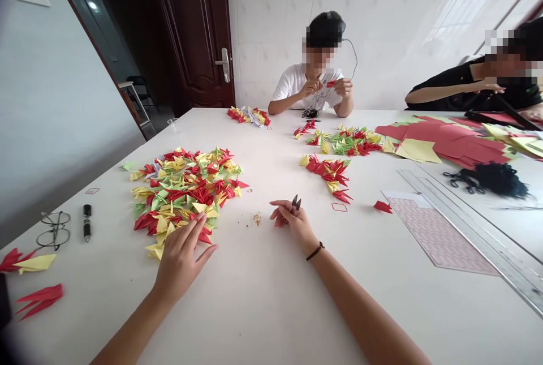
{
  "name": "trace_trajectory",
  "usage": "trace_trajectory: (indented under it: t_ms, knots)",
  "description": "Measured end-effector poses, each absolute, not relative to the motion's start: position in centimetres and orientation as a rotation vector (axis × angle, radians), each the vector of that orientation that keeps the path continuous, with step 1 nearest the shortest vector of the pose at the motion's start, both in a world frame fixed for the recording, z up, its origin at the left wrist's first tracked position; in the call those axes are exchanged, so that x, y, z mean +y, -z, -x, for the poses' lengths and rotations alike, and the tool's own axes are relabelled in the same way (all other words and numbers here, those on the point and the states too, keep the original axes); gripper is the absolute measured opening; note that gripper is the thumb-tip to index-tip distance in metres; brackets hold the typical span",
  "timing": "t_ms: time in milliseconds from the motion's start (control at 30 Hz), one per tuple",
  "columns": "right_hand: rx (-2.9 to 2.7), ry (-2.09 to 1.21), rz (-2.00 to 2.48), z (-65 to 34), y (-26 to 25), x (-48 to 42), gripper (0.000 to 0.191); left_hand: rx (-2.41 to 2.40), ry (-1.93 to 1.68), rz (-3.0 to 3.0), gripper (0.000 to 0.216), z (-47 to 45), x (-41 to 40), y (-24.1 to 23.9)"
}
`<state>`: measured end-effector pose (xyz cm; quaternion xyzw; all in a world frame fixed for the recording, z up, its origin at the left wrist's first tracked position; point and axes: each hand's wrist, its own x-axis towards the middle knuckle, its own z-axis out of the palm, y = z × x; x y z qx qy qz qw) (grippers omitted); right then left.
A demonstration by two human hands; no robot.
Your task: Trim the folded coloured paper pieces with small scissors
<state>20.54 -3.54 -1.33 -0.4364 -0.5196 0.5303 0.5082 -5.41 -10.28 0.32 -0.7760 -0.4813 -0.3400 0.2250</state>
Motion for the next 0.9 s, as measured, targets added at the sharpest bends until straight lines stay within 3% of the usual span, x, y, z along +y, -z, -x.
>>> trace_trajectory:
  t_ms: [100,200,333,467,567,667,900]
  knots:
    - [-1.201,-1.252,1.058,-20.7,1.5,-3.5,0.026,-1.318,1.071,2.172,0.051,4.3,-10.3,-1.3]
    - [-1.19,-1.276,1.041,-20.8,1.5,-3.3,0.026,-1.377,1.424,2.207,0.038,1.8,-9.9,-2.1]
    - [-1.114,-1.277,1.031,-21.1,1.4,-3.1,0.029,-1.526,1.851,2.728,0.02,-2.8,-7.7,-1.4]
    - [-1.046,-1.178,1.093,-21.0,1.1,-3.4,0.034,-2.041,2.204,2.935,0.049,-5.5,-4.4,0.6]
    - [-1.199,-1.092,1.141,-20.6,0.8,-4.0,0.04,-2.02,2.459,2.845,0.054,-5.6,-2.8,1.3]
    - [-1.414,-1.015,1.14,-20.2,0.6,-4.6,0.04,-1.921,2.513,2.839,0.047,-4.8,-2.5,1.3]
    - [-1.612,-0.821,1.298,-19.9,0.4,-4.9,0.031,-1.904,2.201,2.788,0.024,-3.1,-2.8,1.0]
